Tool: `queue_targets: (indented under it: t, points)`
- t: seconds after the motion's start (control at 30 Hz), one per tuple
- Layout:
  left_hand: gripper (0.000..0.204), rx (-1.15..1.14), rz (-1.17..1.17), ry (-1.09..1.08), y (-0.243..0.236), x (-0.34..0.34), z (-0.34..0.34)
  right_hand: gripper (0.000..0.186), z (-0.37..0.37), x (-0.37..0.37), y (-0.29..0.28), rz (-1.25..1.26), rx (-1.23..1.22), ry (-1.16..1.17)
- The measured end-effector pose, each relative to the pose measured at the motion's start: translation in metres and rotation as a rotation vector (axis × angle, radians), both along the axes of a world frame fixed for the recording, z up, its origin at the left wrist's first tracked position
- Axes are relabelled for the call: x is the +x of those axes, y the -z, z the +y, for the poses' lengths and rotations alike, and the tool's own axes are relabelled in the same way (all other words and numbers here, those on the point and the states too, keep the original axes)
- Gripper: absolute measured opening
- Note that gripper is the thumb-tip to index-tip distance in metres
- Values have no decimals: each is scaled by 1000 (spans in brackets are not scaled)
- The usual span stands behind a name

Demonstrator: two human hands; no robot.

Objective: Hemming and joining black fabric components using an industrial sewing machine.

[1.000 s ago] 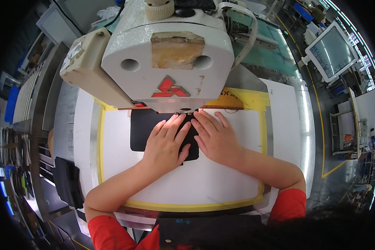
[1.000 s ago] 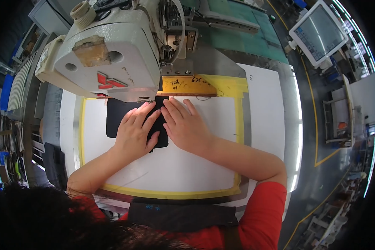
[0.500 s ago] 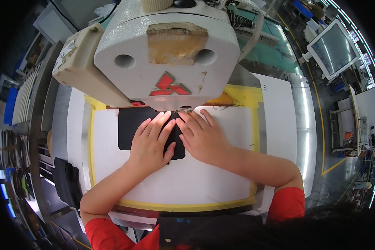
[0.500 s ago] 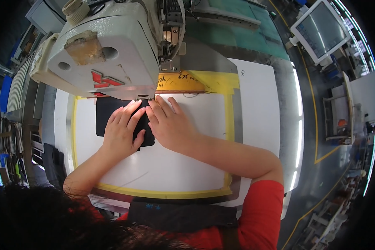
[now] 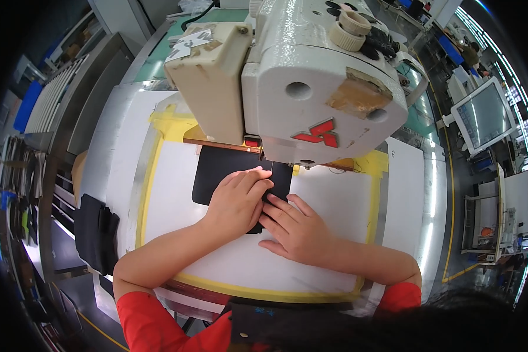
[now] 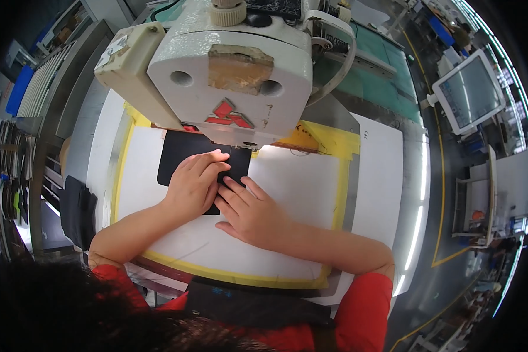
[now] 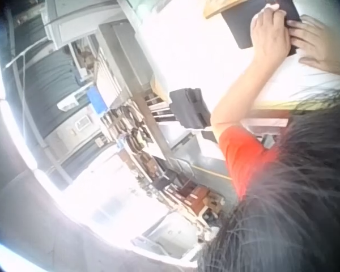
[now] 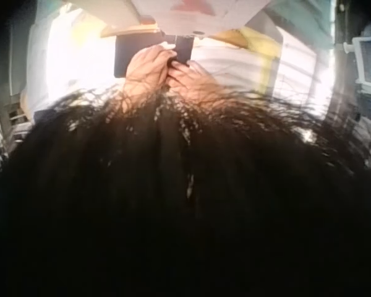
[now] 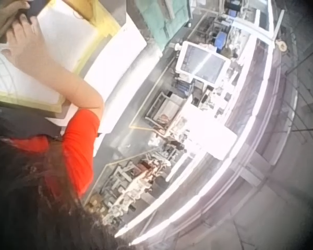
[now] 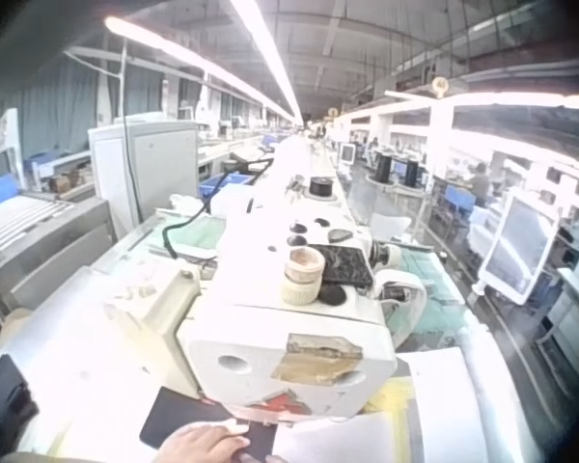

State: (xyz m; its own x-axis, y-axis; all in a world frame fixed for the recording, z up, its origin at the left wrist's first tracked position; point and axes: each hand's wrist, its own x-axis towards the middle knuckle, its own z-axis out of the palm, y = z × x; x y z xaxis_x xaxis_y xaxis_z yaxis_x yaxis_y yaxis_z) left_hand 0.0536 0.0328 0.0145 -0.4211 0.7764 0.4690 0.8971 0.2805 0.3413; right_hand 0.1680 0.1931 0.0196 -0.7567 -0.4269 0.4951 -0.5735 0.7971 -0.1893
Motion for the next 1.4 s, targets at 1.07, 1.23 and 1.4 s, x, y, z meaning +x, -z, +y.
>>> queue_targets:
  t: [1.07,1.23,1.4]
  points:
    - [24,-98,-105,599,15,-12,-79,49,-42,-12,28,-136,30,357]
    - [26,-88,-3,534,18,-13,-77,45,-62,18,-8,-57,8,240]
    - [23,-34,-339,574,2,-12,-84,36,-90,55,-22,-28,85,76]
